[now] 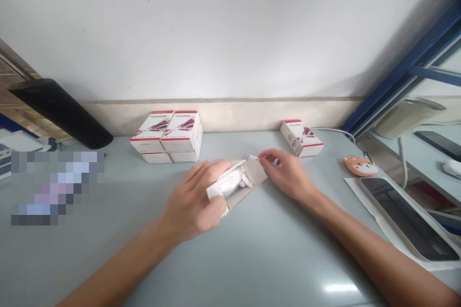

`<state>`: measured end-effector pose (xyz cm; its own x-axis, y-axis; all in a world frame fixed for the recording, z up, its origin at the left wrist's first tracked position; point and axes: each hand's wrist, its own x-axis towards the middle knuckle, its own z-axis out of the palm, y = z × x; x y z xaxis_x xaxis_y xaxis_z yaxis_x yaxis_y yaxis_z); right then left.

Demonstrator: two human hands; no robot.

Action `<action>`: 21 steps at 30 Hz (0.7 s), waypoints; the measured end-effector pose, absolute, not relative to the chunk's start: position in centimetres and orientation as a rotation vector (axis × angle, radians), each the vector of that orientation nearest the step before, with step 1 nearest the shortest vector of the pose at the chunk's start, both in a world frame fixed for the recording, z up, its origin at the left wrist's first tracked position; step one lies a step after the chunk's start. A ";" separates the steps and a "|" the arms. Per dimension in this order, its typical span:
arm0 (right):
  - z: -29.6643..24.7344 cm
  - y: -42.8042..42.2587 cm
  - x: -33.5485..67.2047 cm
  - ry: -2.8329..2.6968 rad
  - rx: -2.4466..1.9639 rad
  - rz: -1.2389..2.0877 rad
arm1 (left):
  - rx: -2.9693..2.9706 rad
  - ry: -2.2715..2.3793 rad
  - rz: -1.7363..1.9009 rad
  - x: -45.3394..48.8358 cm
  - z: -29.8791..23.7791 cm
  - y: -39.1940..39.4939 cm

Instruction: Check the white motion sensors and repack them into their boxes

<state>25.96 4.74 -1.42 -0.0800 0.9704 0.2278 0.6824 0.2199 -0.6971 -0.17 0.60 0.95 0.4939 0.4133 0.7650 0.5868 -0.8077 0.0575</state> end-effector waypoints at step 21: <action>1.8 1.6 25.6 -2.374 -0.622 -0.427 | -2.408 -0.692 -1.024 0.1 1.8 1.8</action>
<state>25.63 1.56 1.83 -0.6838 0.3232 0.6542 0.5309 0.8354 0.1422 0.11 1.75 1.80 0.6022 0.2746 0.7496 0.5931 -0.7824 -0.1898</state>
